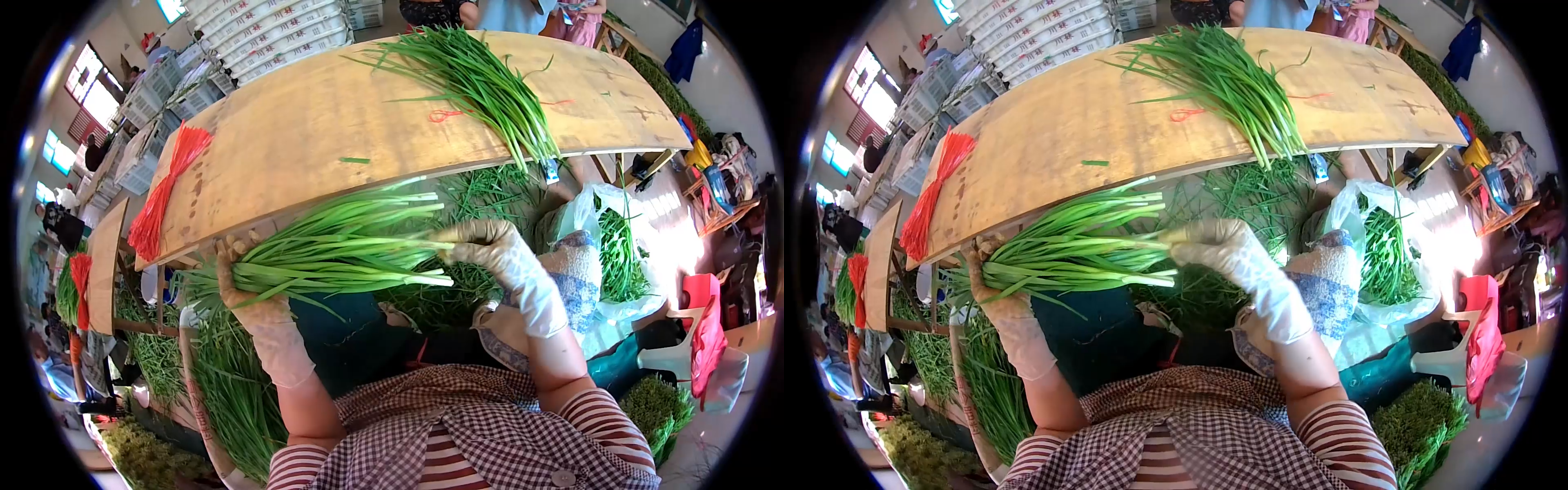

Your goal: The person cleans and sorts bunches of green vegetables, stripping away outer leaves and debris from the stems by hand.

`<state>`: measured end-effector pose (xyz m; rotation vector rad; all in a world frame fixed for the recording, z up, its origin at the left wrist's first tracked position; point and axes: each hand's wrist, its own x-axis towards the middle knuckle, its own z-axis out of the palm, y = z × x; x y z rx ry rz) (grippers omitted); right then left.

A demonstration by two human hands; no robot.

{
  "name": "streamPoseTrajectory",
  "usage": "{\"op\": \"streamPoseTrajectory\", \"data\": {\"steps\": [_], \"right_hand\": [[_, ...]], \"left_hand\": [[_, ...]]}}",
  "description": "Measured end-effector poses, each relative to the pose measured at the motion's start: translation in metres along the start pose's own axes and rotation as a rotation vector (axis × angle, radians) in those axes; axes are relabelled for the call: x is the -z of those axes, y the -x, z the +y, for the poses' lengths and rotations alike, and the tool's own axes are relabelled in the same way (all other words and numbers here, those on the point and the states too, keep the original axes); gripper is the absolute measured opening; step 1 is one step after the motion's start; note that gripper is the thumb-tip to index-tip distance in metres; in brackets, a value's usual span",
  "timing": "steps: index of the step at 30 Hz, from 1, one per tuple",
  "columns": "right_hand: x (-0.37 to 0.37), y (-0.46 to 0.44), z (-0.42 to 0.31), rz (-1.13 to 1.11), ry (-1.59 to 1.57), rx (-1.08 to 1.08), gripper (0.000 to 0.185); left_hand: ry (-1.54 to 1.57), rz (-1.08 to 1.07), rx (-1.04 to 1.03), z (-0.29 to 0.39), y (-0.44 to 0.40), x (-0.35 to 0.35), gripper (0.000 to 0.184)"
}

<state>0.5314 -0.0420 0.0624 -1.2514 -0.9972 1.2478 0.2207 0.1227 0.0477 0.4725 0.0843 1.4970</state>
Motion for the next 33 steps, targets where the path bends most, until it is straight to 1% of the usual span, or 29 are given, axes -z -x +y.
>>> {"op": "streamPoseTrajectory", "data": {"steps": [1,3,5,6,8,9,12,13,14,16,18,21,22,24,25,26,27,28,29,30,32,33], "right_hand": [[0.001,0.001,0.005,0.022,-0.007,0.016,0.02],[0.002,0.0,0.01,0.173,0.006,0.086,0.022],[0.008,-0.004,0.018,0.295,0.07,0.198,0.024],[0.007,-0.002,0.015,0.308,0.058,0.235,0.024],[-0.001,0.007,0.006,0.33,0.034,0.302,0.024],[-0.005,0.009,0.003,0.352,0.022,0.399,0.028],[-0.005,0.005,-0.006,0.403,0.7,0.774,0.033],[-0.01,0.004,-0.013,0.363,0.823,0.728,0.036],[-0.007,-0.007,-0.003,0.303,0.853,0.832,0.035],[-0.008,-0.015,0.011,0.298,0.95,0.874,0.036],[-0.009,-0.015,0.015,0.327,1.027,0.844,0.033],[-0.01,-0.015,0.021,0.351,1.111,0.783,0.027],[-0.008,-0.017,0.022,0.36,1.135,0.853,0.028],[-0.007,-0.017,0.024,0.293,1.257,0.778,0.031],[-0.007,-0.01,0.017,0.235,1.311,0.841,0.037],[-0.008,-0.012,0.021,0.167,1.267,0.8,0.042],[-0.009,-0.014,0.027,0.152,1.238,0.788,0.038],[-0.01,-0.015,0.029,0.208,1.059,0.904,0.032],[-0.012,-0.015,0.026,0.204,0.933,0.906,0.022],[-0.014,-0.015,0.027,0.143,0.654,0.899,0.016],[-0.017,-0.015,0.033,0.058,0.478,0.875,0.014],[-0.017,-0.012,0.031,-0.002,0.402,0.847,0.013]], "left_hand": [[-0.05,0.064,0.019,-0.001,0.001,-0.004,0.018],[-0.147,0.198,0.057,-0.003,0.009,-0.013,0.021],[-0.197,0.245,0.044,-0.008,0.013,-0.013,0.023],[-0.223,0.268,0.038,-0.01,0.014,-0.012,0.024],[-0.177,0.251,0.062,-0.011,0.012,-0.003,0.026],[-0.153,0.242,0.072,-0.013,0.011,-0.004,0.026],[-0.224,0.197,0.087,-0.019,0.018,-0.014,0.026],[-0.218,0.199,0.094,-0.022,0.019,-0.014,0.026],[-0.21,0.198,0.102,-0.025,0.019,-0.015,0.025],[-0.199,0.2,0.117,-0.03,0.019,-0.016,0.024],[-0.195,0.206,0.129,-0.034,0.02,-0.017,0.022],[-0.247,0.347,0.071,-0.037,0.025,-0.027,0.018],[-0.243,0.323,0.096,-0.035,0.024,-0.025,0.018],[-0.21,0.244,0.181,-0.031,0.02,-0.013,0.017],[-0.245,0.19,0.192,-0.03,0.02,-0.01,0.017],[-0.278,0.129,0.208,-0.03,0.02,-0.01,0.017],[-0.273,0.159,0.208,-0.031,0.023,-0.017,0.017],[-0.274,0.191,0.206,-0.031,0.026,-0.023,0.017],[-0.293,0.214,0.194,-0.028,0.024,-0.015,0.017],[-0.319,0.24,0.178,-0.024,0.021,-0.008,0.016],[-0.307,0.176,0.217,-0.023,0.023,-0.009,0.017],[-0.272,0.186,0.235,-0.021,0.02,-0.009,0.018]]}}
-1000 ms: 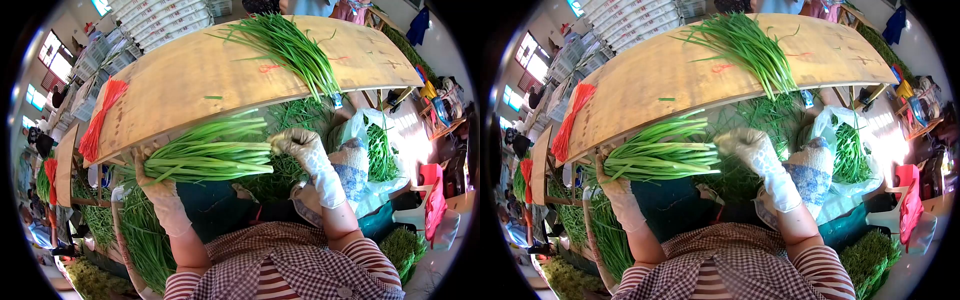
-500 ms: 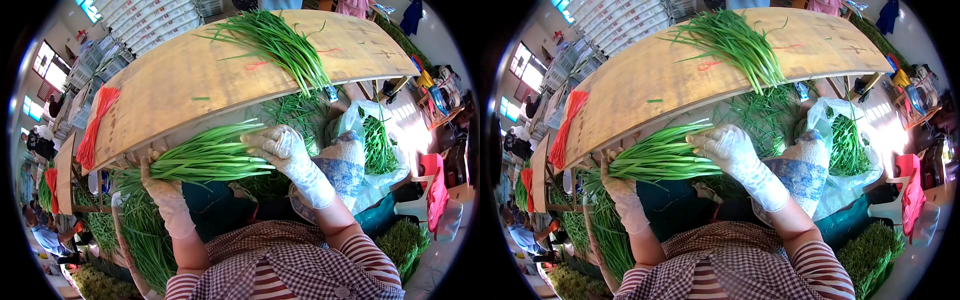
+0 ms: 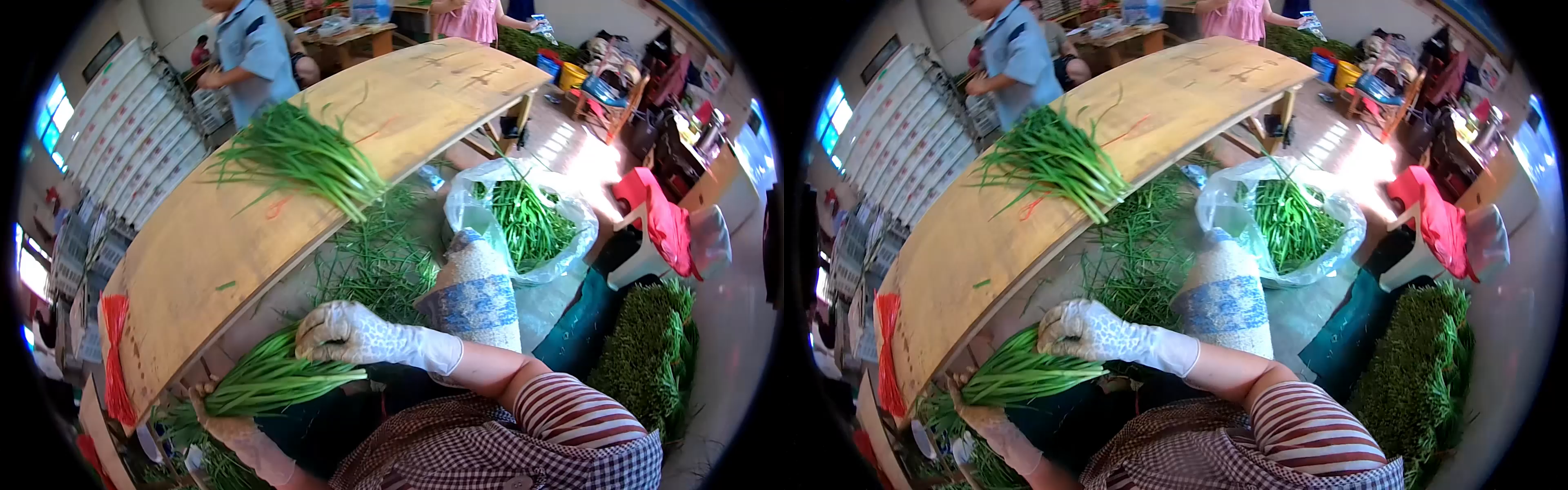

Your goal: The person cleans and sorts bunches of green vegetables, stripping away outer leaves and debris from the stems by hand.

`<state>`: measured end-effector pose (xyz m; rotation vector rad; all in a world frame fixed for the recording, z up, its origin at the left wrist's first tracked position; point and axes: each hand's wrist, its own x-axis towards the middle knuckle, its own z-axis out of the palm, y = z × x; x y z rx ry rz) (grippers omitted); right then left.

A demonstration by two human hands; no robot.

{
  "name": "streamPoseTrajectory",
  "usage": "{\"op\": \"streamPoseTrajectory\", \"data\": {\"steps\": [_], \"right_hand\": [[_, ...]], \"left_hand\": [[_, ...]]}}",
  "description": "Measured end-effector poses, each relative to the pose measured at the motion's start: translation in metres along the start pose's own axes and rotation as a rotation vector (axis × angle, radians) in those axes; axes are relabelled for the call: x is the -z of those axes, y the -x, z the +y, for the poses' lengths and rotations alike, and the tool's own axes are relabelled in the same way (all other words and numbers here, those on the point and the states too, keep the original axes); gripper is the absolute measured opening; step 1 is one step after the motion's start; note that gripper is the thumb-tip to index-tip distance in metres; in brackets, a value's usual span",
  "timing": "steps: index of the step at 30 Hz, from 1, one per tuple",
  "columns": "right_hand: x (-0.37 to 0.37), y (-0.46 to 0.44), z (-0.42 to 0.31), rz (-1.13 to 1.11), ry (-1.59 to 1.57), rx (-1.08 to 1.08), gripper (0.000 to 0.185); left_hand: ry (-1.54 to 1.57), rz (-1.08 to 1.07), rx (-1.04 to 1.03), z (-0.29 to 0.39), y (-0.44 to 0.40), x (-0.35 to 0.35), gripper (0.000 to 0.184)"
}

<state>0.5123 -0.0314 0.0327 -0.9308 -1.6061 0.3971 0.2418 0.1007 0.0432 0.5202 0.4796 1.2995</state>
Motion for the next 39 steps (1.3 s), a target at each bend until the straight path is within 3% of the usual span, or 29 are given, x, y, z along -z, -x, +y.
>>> {"op": "streamPoseTrajectory", "data": {"steps": [2,3,4,7,9,10,11,12,13,15,17,21,22,25,26,27,29,30,32,34,36,39], "right_hand": [[0.001,0.002,-0.006,-0.06,-0.143,-0.077,0.01],[0.001,0.004,-0.004,-0.065,-0.114,-0.086,0.009],[0.002,0.007,-0.001,-0.074,-0.089,-0.095,0.009],[0.002,0.01,0.007,-0.064,0.084,-0.039,0.01],[0.007,0.011,0.004,-0.009,0.118,-0.132,0.011],[0.011,0.012,0.004,0.035,0.079,-0.136,0.01],[0.014,0.014,0.006,0.079,0.039,-0.147,0.01],[0.02,0.015,0.006,0.083,-0.031,-0.285,0.011],[0.029,0.017,0.005,0.082,-0.085,-0.424,0.011],[0.047,0.022,0.007,0.194,-0.233,-0.737,0.016],[0.064,0.022,0.002,0.327,-0.455,-0.852,0.019],[0.081,0.029,0.009,0.619,-0.974,-0.582,0.022],[0.08,0.028,0.013,0.617,-1.02,-0.468,0.025],[0.059,0.011,-0.007,0.503,-0.966,-0.609,0.029],[0.047,0.0,-0.019,0.405,-0.98,-0.583,0.03],[0.032,-0.006,-0.022,0.365,-0.97,-0.603,0.026],[0.008,-0.018,-0.031,0.319,-0.801,-0.724,0.022],[-0.002,-0.023,-0.032,0.26,-0.757,-0.736,0.02],[-0.019,-0.028,-0.037,0.156,-0.645,-0.799,0.018],[-0.03,-0.025,-0.033,0.031,-0.488,-0.802,0.017],[-0.03,-0.022,-0.033,0.098,-0.598,-0.838,0.017],[-0.016,-0.015,-0.038,0.092,-0.574,-0.869,0.017]], "left_hand": [[0.011,0.006,-0.039,0.0,-0.003,0.001,0.015],[0.015,0.013,-0.061,0.0,-0.004,0.002,0.014],[0.016,-0.146,-0.065,0.001,-0.005,0.004,0.013],[0.013,-0.21,-0.033,0.005,-0.008,0.0,0.02],[-0.164,0.188,-0.247,-0.009,0.01,-0.037,0.021],[-0.077,0.233,-0.249,-0.005,0.0,-0.027,0.031],[-0.002,-0.023,-0.256,0.0,-0.006,-0.008,0.024],[0.022,-0.17,-0.242,0.005,-0.012,0.003,0.015],[0.03,-0.19,-0.195,0.005,-0.001,-0.018,0.018],[0.004,-0.025,-0.321,0.012,0.004,-0.025,0.023],[0.069,-0.031,-0.374,0.032,-0.007,0.015,0.023],[0.053,0.038,-0.415,0.066,-0.005,0.056,0.016],[0.081,0.122,-0.409,0.068,-0.002,0.058,0.015],[0.161,-0.051,-0.237,0.058,0.009,0.036,0.014],[-0.033,0.043,-0.343,0.033,0.025,-0.013,0.012],[-0.05,0.192,-0.178,0.026,0.031,-0.029,0.007],[-0.264,0.073,-0.201,-0.006,0.027,-0.023,0.014],[-0.307,0.216,-0.168,-0.025,0.04,-0.045,0.021],[-0.342,-0.032,-0.062,-0.049,0.043,-0.054,0.035],[-0.428,-0.024,-0.039,-0.066,0.047,-0.066,0.041],[-0.331,0.061,0.044,-0.071,0.048,-0.071,0.045],[-0.406,-0.016,-0.044,-0.071,0.041,-0.058,0.054]]}}
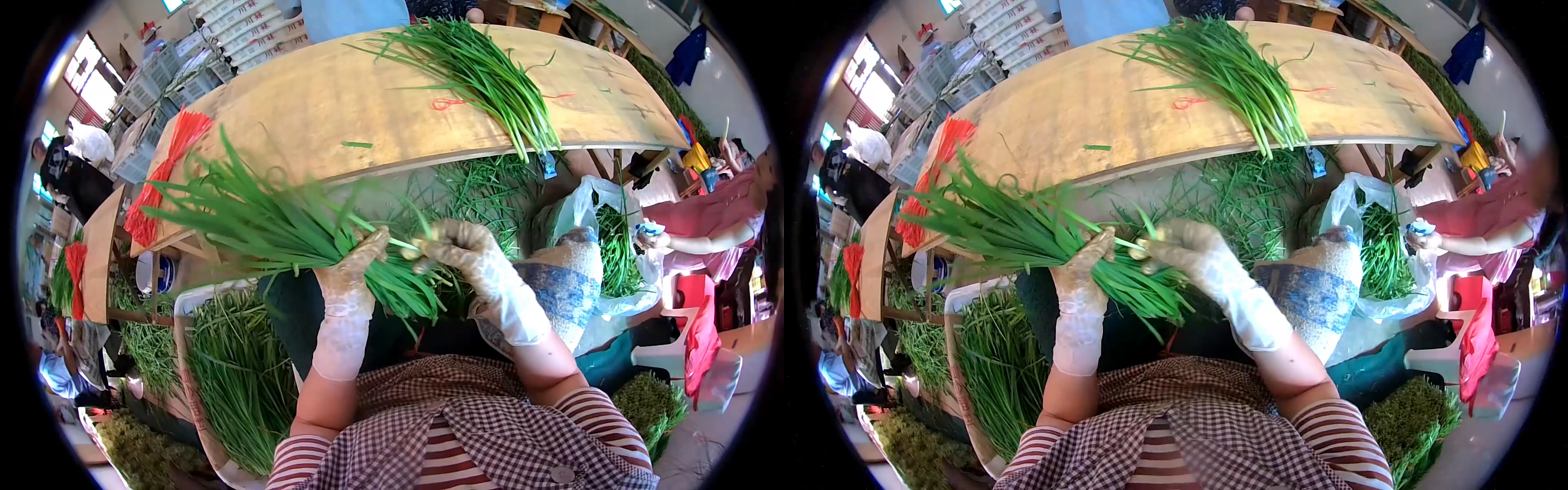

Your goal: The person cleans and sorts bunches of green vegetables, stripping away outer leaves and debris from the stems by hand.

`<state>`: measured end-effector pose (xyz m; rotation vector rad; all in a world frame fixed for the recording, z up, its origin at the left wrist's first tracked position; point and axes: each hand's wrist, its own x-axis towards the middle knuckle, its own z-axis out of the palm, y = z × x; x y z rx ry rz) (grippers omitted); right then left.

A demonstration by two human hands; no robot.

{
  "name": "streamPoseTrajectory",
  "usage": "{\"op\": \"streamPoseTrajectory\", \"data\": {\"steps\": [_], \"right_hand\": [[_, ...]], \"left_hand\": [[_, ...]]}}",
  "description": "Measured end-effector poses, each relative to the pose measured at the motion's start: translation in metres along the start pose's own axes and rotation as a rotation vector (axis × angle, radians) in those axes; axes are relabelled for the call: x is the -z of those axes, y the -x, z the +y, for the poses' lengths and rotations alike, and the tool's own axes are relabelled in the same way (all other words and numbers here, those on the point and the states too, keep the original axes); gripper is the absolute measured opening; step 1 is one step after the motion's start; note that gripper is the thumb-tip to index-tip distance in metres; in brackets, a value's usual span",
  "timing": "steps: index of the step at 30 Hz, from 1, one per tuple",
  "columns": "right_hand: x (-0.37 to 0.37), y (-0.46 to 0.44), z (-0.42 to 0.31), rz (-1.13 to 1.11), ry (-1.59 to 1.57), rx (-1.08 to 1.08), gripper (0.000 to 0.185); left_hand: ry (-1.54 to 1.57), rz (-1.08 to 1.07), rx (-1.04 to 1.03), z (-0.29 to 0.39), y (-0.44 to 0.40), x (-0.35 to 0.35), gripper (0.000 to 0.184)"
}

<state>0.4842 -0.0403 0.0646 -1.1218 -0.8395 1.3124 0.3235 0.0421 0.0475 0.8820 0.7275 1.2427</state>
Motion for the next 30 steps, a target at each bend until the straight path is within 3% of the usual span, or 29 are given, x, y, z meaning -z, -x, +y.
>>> {"op": "streamPoseTrajectory", "data": {"steps": [2,4,6,7,9,10,12,14,15,16,17,18,19,20,21,23,24,26,28,30], "right_hand": [[0.023,0.009,0.004,-0.033,0.264,-0.093,0.021],[0.058,0.015,0.018,0.021,1.095,-0.074,0.021],[0.085,0.017,0.04,0.378,1.797,-0.071,0.02],[0.074,0.018,0.025,0.452,1.565,0.222,0.019],[0.035,0.012,0.0,0.347,1.053,0.515,0.031],[0.011,0.012,-0.012,0.248,1.0,0.599,0.034],[-0.013,0.009,-0.023,0.052,1.146,0.511,0.027],[-0.013,0.004,-0.042,-0.09,1.246,0.424,0.021],[-0.007,0.005,-0.053,-0.151,1.272,0.408,0.02],[-0.006,0.006,-0.083,-0.28,1.216,0.199,0.021],[0.0,0.006,-0.101,-0.247,1.325,0.306,0.021],[0.003,0.005,-0.127,-0.096,1.293,0.118,0.023],[0.021,-0.007,-0.142,0.065,1.335,0.399,0.02],[0.036,-0.039,-0.189,0.298,0.981,0.337,0.024],[0.047,-0.057,-0.214,0.379,1.06,0.56,0.03],[0.08,-0.095,-0.258,0.548,1.063,0.697,0.038],[0.047,-0.095,-0.269,0.605,0.717,0.642,0.014],[0.131,-0.139,-0.276,0.608,1.044,0.895,0.038],[0.099,-0.105,-0.26,0.558,1.248,0.452,0.037],[0.132,-0.117,-0.223,0.632,1.608,0.276,0.029]], "left_hand": [[0.028,0.023,0.002,-0.001,-0.004,0.005,0.047],[0.044,0.034,-0.011,0.0,-0.004,0.009,0.044],[0.062,0.03,0.022,-0.001,-0.004,0.011,0.039],[0.071,0.023,0.038,-0.001,-0.005,0.01,0.036],[0.082,0.038,0.049,0.001,0.006,-0.007,0.034],[0.086,0.039,0.053,0.001,0.011,-0.015,0.033],[0.078,0.092,0.054,-0.012,0.015,-0.022,0.038],[0.16,0.062,0.243,-0.011,0.005,-0.009,0.038],[0.267,0.154,0.41,0.008,0.001,-0.009,0.017],[0.279,0.193,0.397,0.002,-0.012,0.009,0.023],[0.354,0.189,0.36,-0.008,-0.025,0.032,0.024],[0.433,0.185,0.32,-0.013,-0.036,0.052,0.026],[0.438,0.256,0.293,-0.008,-0.042,0.063,0.026],[0.445,0.326,0.269,-0.005,-0.046,0.069,0.025],[0.387,0.355,0.22,0.001,-0.045,0.067,0.026],[0.37,0.357,0.201,0.002,-0.044,0.071,0.027],[0.361,0.36,0.191,0.003,-0.043,0.075,0.028],[0.418,0.291,0.17,0.007,-0.04,0.081,0.028],[0.458,0.258,0.132,0.015,-0.037,0.082,0.022],[0.483,0.288,0.139,0.029,-0.036,0.08,0.021]]}}
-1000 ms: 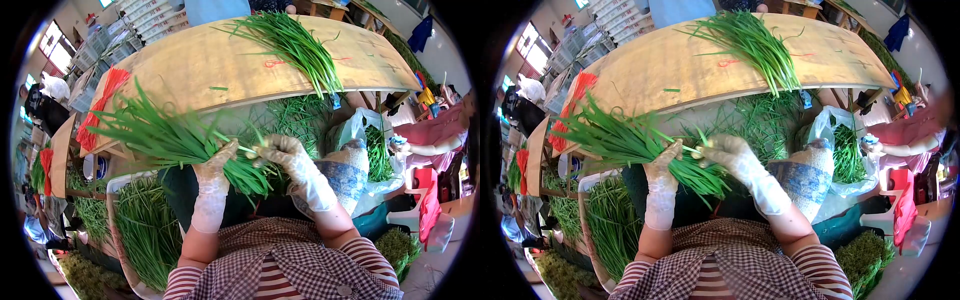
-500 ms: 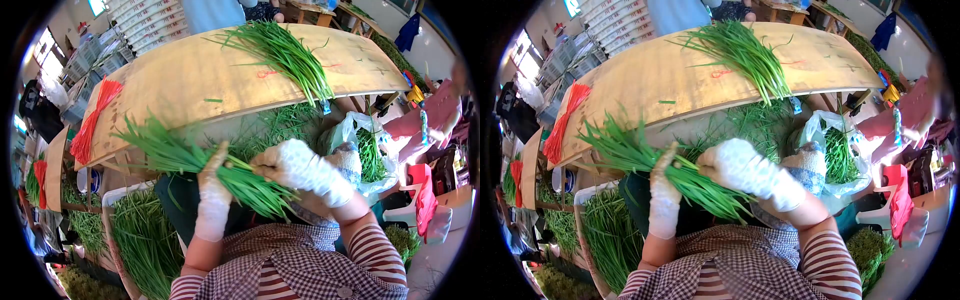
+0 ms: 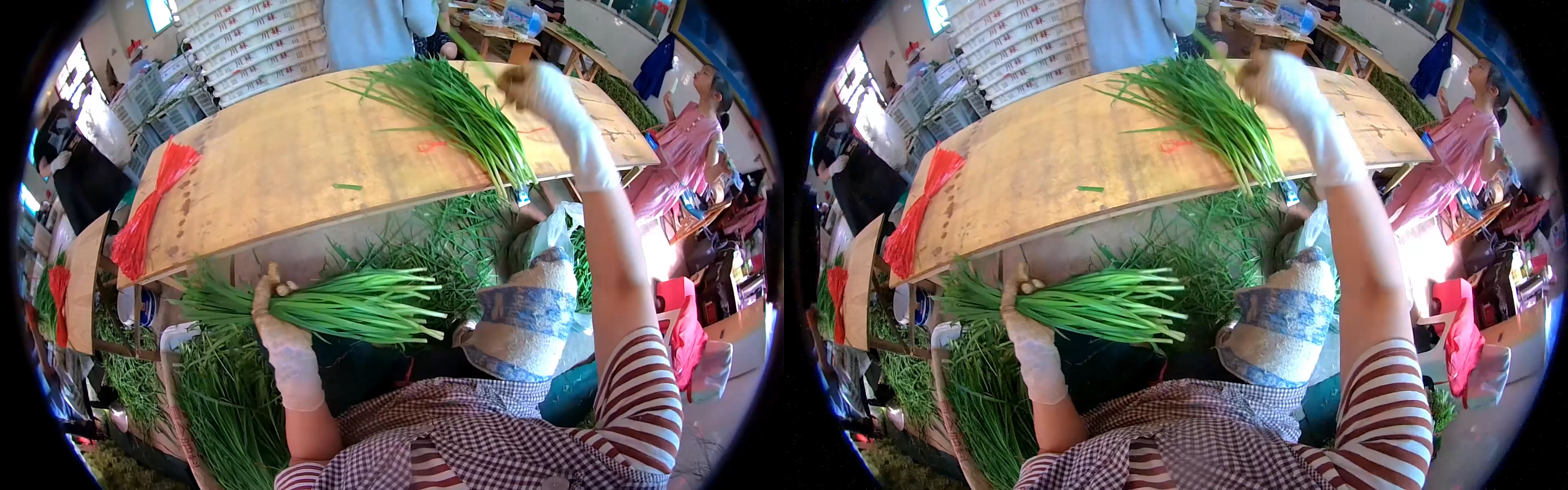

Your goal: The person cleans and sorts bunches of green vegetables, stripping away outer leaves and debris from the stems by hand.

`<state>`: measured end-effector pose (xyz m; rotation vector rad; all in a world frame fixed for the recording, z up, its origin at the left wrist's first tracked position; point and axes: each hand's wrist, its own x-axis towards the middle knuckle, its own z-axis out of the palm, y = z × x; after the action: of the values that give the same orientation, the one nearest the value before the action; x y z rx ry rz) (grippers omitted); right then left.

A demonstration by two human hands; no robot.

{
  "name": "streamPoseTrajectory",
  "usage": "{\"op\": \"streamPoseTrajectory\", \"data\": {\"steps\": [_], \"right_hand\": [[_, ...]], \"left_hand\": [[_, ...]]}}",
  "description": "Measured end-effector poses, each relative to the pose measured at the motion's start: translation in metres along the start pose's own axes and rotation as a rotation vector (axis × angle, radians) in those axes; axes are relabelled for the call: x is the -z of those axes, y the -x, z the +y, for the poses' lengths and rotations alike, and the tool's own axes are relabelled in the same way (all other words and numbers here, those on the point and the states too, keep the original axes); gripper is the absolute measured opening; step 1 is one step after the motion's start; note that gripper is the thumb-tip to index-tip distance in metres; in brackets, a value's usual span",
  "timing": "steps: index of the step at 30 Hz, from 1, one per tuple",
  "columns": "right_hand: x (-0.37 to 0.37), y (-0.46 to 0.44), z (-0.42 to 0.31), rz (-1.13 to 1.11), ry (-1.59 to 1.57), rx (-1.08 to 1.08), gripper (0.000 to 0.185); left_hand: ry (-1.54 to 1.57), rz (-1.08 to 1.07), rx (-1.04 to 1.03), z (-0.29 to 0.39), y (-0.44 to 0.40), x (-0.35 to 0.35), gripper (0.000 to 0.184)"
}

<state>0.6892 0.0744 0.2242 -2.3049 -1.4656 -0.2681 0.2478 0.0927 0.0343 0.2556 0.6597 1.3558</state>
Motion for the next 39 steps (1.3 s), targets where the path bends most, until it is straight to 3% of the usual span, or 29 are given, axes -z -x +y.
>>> {"op": "streamPoseTrajectory", "data": {"steps": [1,3,6,8,11,12,13,15,23,27,30,32,33,34,36,37,39], "right_hand": [[-0.017,0.023,0.004,0.109,0.175,0.121,0.027],[-0.036,0.057,0.003,0.035,0.31,0.127,0.025],[-0.038,0.115,-0.019,0.274,0.127,0.213,0.028],[-0.054,0.151,-0.027,0.051,-0.362,0.018,0.033],[-0.095,0.197,-0.047,-0.479,-1.237,-0.107,0.037],[-0.1,0.206,-0.058,-0.611,-1.45,-0.139,0.038],[-0.107,0.212,-0.069,-0.582,-1.471,-0.159,0.035],[-0.12,0.219,-0.084,-0.539,-1.48,-0.283,0.026],[-0.139,0.23,-0.105,-0.486,-1.591,-0.48,0.025],[-0.146,0.242,-0.098,-0.275,-1.452,-0.303,0.017],[-0.154,0.239,-0.078,-0.302,-1.655,-0.413,0.026],[-0.141,0.231,-0.065,-0.155,-1.597,-0.284,0.01],[-0.132,0.224,-0.052,-0.202,-1.494,-0.345,0.011],[-0.146,0.219,-0.031,-0.06,-1.473,-0.271,0.012],[-0.16,0.206,0.001,0.218,-1.447,-0.507,0.01],[-0.163,0.203,0.013,0.208,-1.056,-0.42,0.011],[-0.165,0.204,0.015,0.129,-0.803,-0.254,0.017]], "left_hand": [[0.012,-0.029,-0.005,0.007,0.0,-0.001,0.021],[0.022,-0.055,-0.029,0.018,0.005,-0.005,0.024],[0.104,-0.213,-0.065,0.032,0.014,-0.018,0.026],[0.183,-0.377,-0.016,0.043,0.007,-0.006,0.028],[0.299,-0.597,-0.007,0.048,0.011,-0.014,0.025],[0.209,-0.455,-0.09,0.045,0.009,-0.019,0.024],[0.12,-0.312,-0.172,0.039,0.009,-0.024,0.024],[0.027,-0.152,-0.251,0.031,0.004,-0.023,0.023],[0.125,-0.386,-0.099,0.006,0.005,-0.005,0.024],[0.208,-0.493,-0.031,0.004,0.016,-0.018,0.021],[0.27,-0.533,-0.002,0.011,0.009,-0.009,0.018],[0.314,-0.611,0.02,0.023,-0.004,0.006,0.02],[0.378,-0.663,0.093,0.027,0.0,0.0,0.018],[0.394,-0.658,0.076,0.03,0.002,0.0,0.017],[0.426,-0.651,0.046,0.034,0.003,0.001,0.015],[0.422,-0.653,0.045,0.035,0.005,0.001,0.015],[0.42,-0.66,0.042,0.034,0.006,-0.001,0.014]]}}
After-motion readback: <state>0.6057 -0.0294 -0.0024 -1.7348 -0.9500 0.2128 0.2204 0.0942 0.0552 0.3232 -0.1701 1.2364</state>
